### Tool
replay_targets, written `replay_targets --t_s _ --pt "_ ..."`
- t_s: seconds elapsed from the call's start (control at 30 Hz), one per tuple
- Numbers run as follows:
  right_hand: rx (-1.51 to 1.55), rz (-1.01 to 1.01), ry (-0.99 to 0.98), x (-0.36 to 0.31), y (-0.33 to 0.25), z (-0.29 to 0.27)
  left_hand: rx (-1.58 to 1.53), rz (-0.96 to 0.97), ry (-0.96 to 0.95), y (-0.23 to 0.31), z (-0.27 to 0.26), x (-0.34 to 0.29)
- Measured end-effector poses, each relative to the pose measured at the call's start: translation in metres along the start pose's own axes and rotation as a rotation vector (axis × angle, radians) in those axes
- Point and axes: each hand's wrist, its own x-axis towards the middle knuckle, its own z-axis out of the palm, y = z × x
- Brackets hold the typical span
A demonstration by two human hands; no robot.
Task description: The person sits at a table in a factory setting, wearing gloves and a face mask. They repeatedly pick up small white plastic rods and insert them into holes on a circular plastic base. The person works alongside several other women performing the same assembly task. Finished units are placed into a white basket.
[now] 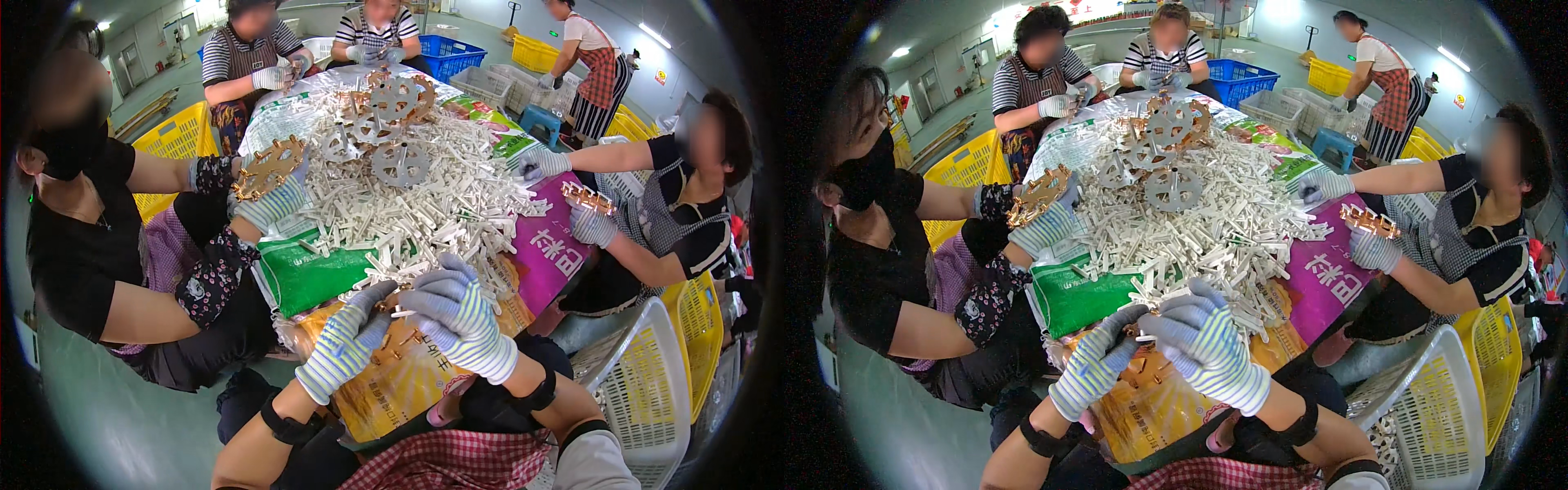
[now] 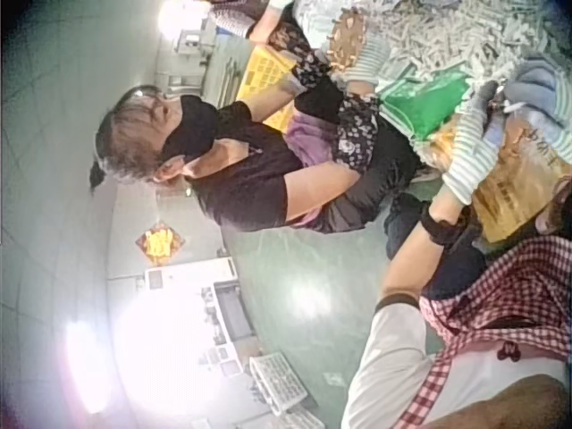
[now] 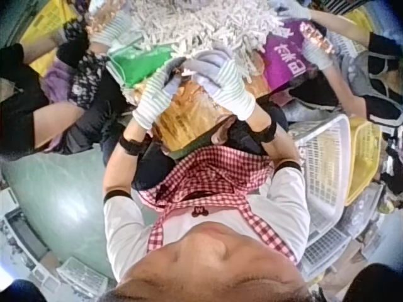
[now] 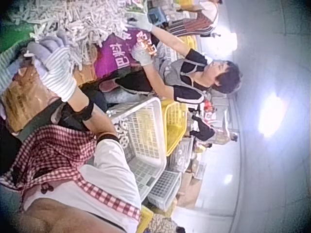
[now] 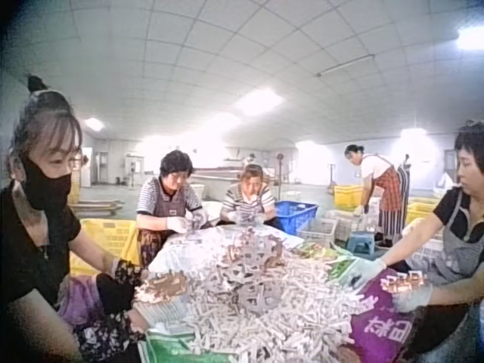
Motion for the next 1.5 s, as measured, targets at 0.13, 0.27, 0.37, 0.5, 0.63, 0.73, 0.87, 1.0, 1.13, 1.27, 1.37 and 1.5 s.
replay_targets --t_s 0.13,0.27,0.37,0.5,0.63,0.73,0.87,1.0,1.13,1.27,1.37,1.5 --pt "-0.342 -0.160 0.037 -0.002 0.004 0.012 -0.012 -0.014 0.012 0.007 0.003 -0.003" --pt "-0.464 -0.174 0.007 -0.003 0.004 0.014 -0.026 -0.027 0.005 0.005 0.003 -0.001" --pt "-0.506 -0.179 -0.017 -0.002 0.003 0.011 -0.039 0.031 0.059 0.004 0.007 -0.003" --pt "-0.506 -0.149 0.039 -0.001 0.004 0.012 -0.040 -0.006 0.031 0.003 0.006 -0.003" --pt "-0.473 -0.096 0.049 -0.001 0.008 0.011 -0.087 -0.031 0.032 0.001 0.005 -0.005" --pt "-0.503 -0.106 0.016 0.001 0.007 0.006 -0.055 -0.058 0.043 0.009 0.005 -0.005" --pt "-0.301 -0.109 -0.008 0.002 0.003 -0.001 -0.020 -0.073 0.056 0.008 0.005 -0.004" --pt "-0.318 -0.103 -0.083 -0.004 0.006 0.006 0.002 -0.026 0.107 0.006 0.006 -0.007" --pt "-0.390 -0.126 -0.126 -0.007 0.012 0.007 0.065 0.030 0.142 0.002 0.006 -0.006" --pt "-0.222 -0.095 -0.113 -0.006 0.012 0.002 -0.052 -0.028 0.121 0.007 0.007 -0.007" --pt "0.036 0.082 -0.011 -0.011 0.007 0.007 -0.017 0.007 0.084 0.000 0.010 -0.006" --pt "0.059 0.147 0.011 -0.016 0.006 0.020 -0.077 -0.008 0.058 0.000 0.011 -0.008"
